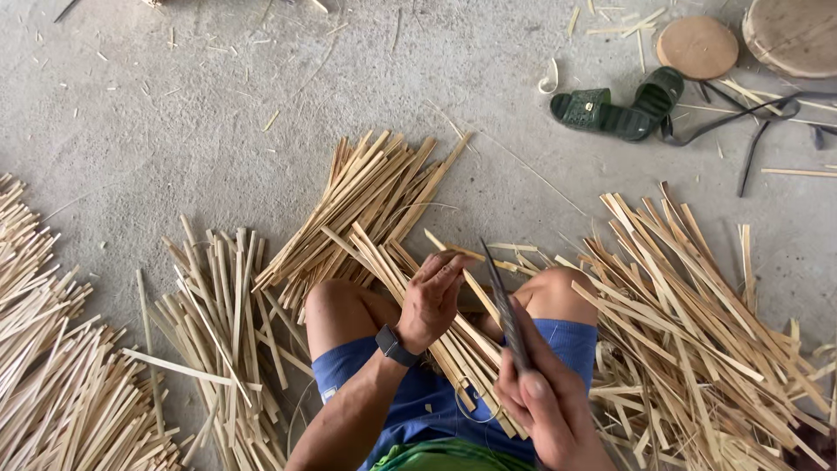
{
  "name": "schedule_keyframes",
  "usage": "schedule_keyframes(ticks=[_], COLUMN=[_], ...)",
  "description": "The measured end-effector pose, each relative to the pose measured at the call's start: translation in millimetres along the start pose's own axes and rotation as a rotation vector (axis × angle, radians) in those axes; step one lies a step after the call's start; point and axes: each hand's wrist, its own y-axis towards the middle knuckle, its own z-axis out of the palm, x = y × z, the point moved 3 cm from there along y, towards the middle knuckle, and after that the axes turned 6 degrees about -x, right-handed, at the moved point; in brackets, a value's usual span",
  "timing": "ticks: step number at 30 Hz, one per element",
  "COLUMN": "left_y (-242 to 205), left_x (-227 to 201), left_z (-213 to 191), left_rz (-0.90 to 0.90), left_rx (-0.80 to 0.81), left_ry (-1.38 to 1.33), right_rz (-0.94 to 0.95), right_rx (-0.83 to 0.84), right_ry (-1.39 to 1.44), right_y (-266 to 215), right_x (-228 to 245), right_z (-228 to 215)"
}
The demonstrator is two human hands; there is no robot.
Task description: The person shaves and trims thin bamboo strips using a large knife while sitting on the floor, handling the strips individually and placing them in a pile.
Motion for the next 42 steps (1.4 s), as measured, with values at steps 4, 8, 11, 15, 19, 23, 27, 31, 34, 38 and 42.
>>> schedule_keyframes(ticks=[4, 8, 11, 15, 19, 23, 27, 31, 34, 38, 42], left_y=[4, 11, 24, 39, 46, 37, 32, 36, 37, 25, 41], left_x=[13, 7, -5, -14, -7, 20, 39, 43, 42, 74, 109], left_z=[5, -8, -4, 2, 11, 19, 21, 20, 14, 17, -41], left_rz=[-0.176, -0.404, -0.5, -0.53, -0.492, -0.544, -0.524, -0.53, -0.431, -0.367, -0.493], left_rx=[0.207, 0.35, 0.391, 0.452, 0.495, 0.588, 0.615, 0.658, 0.694, 0.674, 0.428], left_ry=[-0.268, -0.65, -0.581, -0.32, -0.532, -0.593, -0.719, -0.768, -0.755, -0.904, -0.687], right_rz=[-0.061, 0.015, 0.045, -0.197, -0.316, 0.021, 0.048, 0.009, 0.076, -0.013, -0.249], right_rx=[0.105, 0.103, 0.134, 0.038, -0.022, 0.201, 0.183, 0.19, 0.019, -0.094, -0.27], right_ry=[-0.127, 0.047, 0.166, -0.106, -0.196, 0.408, 0.43, 0.395, 0.355, 0.341, 0.599], right_y=[75, 74, 75, 74, 72, 75, 76, 76, 84, 80, 51], right_x=[-31, -42, -53, -61, -59, -66, -63, -65, -80, -112, -57], right_z=[4, -12, -18, -28, -35, -37, -31, -40, -72, -128, -253])
